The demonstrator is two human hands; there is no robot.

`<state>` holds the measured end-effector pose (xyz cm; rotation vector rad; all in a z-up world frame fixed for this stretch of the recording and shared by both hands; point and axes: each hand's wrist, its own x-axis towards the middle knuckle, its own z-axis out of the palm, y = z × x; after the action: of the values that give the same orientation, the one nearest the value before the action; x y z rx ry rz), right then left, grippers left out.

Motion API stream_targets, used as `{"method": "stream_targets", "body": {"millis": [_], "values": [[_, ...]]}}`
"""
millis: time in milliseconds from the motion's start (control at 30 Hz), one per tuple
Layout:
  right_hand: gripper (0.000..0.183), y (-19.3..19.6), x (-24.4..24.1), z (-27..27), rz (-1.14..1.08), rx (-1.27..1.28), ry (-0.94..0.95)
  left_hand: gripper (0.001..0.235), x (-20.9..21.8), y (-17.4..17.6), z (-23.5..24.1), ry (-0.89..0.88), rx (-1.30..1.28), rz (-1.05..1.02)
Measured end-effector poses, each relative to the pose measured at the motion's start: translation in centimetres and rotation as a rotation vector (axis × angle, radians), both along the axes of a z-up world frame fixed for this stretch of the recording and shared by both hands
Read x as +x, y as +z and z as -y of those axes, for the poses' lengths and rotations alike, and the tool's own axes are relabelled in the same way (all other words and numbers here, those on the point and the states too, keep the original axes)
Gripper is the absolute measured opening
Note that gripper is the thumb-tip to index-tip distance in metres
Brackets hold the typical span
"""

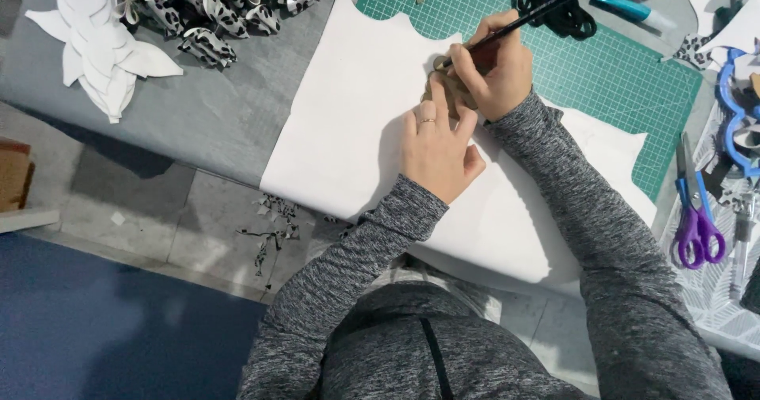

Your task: Trace a template onto a sheet of white material with a pencil and then cut out the shape using scissors.

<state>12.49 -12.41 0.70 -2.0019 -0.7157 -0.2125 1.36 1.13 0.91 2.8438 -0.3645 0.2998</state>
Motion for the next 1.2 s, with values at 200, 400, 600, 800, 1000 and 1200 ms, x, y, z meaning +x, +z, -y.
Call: {"method": "stream_targets", "body": {"millis": [200, 400, 600, 800, 1000, 1200], "values": [[0.03, 0.2, 0.0, -0.1, -0.055, -0.014, -0.041, 0.055, 0.4, 0.2, -0.5, -0.033, -0.069, -0.025], [0.031, 0.1, 0.3, -0.2, 0.057, -0.059, -0.055, 0.047, 1.1, 0.6, -0.4, -0.031, -0.079, 0.0], [0.03, -0.3, 0.3, -0.1, -0.007, 0.003, -0.061, 0.046, 1.4, 1.0, -0.6, -0.057, -0.035, -0.038], [0.03, -0.5, 0.6, -0.2, 0.099, -0.046, -0.088, 0.048, 1.2, 1.1, -0.6, -0.038, -0.095, 0.041], [0.023, -2.0, 2.3, 3.4, -0.002, 0.525, 0.007, 0.038, 3.7, 1.2, -2.8, -0.065, -0.202, -0.036], [0.025, 6.3, -5.5, 10.3, -0.164, 0.416, -0.081, 0.076, 11.9, 1.5, -4.2, -0.285, -0.011, -0.333]]}}
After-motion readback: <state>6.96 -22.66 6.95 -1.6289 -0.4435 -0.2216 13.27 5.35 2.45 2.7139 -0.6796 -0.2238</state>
